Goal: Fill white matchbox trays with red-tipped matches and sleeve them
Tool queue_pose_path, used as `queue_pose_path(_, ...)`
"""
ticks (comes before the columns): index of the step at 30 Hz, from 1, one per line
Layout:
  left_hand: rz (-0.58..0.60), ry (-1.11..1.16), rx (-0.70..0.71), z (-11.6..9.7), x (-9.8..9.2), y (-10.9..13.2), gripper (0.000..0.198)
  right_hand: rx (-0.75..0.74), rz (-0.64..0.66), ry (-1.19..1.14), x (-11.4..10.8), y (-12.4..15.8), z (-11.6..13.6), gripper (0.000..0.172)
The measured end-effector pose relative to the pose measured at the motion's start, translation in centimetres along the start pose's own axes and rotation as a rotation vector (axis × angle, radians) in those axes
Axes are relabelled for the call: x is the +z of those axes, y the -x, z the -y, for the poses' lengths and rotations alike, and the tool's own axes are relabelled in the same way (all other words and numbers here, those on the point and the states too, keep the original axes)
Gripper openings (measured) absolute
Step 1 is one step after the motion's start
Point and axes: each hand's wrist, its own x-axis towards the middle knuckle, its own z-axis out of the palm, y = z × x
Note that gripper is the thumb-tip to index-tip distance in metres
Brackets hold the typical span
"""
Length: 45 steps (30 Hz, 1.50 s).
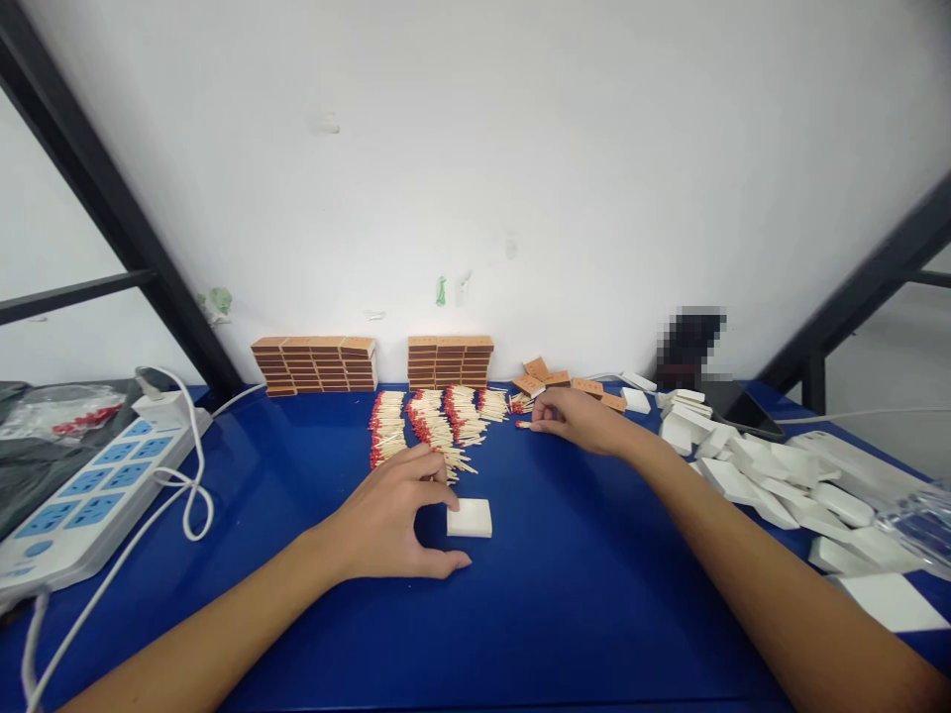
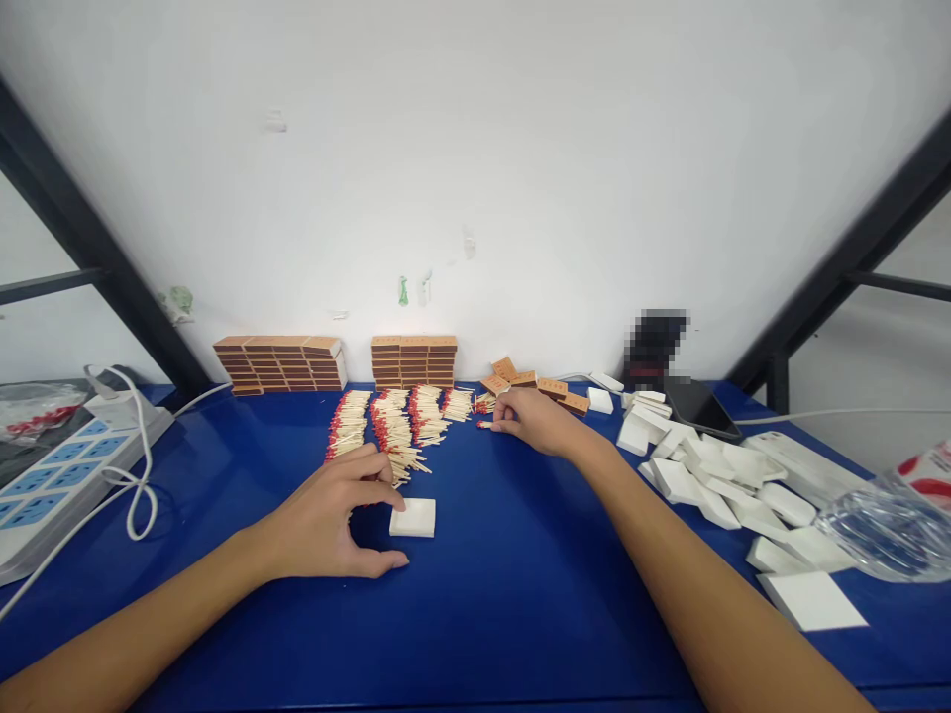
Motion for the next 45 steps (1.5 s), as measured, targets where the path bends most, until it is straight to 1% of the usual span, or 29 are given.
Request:
queue_pose_path(5, -0.003, -0.006, 0.004, -0.2, -0.3, -0.3, 0.037, 0.034, 0.028, -0.011, -0.5, 0.4, 1.6, 0.025)
queue_pose_path(9, 0.001, 0.002, -0.007, -0.2, -0.5, -0.3, 0.042, 0.064, 0.035, -0.030, -1.1, 0.9, 3.2, 0.019)
queue_pose_path(12, -0.009, 0.004, -0.020, -0.3, -0.6, -0.2, 0.051, 0.080, 0.085, -0.038, -1.3, 1.3, 3.9, 0.015)
queue_pose_path(15, -0.007, -0.015, -0.033, -0.3, -0.6, -0.1, 0.051, 0.081, 0.146, -0.015, -1.6, 1.4, 3.9, 0.013)
queue_pose_path(18, 0.015, -0.029, -0.045, -0.3, -0.7, -0.2, 0.050, 0.091, 0.167, 0.057, -1.7, 1.5, 3.8, 0.010)
queue_pose_path(21, 0.030, -0.036, -0.049, -0.2, -0.9, -0.2, 0.048, 0.092, 0.144, 0.111, -1.6, 1.5, 3.8, 0.010)
queue_pose_path(24, 0.042, -0.044, -0.057, -0.2, -1.0, -0.2, 0.044, 0.056, 0.079, 0.141, -1.4, 1.5, 3.9, 0.016)
queue_pose_path(25, 0.045, -0.046, -0.062, -0.2, -1.0, -0.2, 0.043, 0.036, 0.071, 0.144, -1.3, 1.5, 3.9, 0.016)
queue_pose_path(28, 0.053, -0.048, -0.063, -0.1, -1.0, -0.2, 0.039, -0.003, 0.099, 0.131, -1.1, 1.4, 3.8, 0.006)
queue_pose_path(33, 0.051, -0.040, -0.060, -0.2, -1.0, -0.1, 0.034, 0.056, 0.123, 0.087, -1.2, 1.4, 3.9, 0.009)
queue_pose_path(38, 0.041, -0.042, -0.058, -0.2, -1.0, -0.2, 0.028, 0.058, 0.158, 0.028, -1.2, 1.5, 4.0, 0.007)
queue_pose_path(45, 0.026, -0.040, -0.034, -0.3, -0.9, -0.2, 0.025, 0.075, 0.153, 0.089, -1.0, 1.5, 3.7, 0.006)
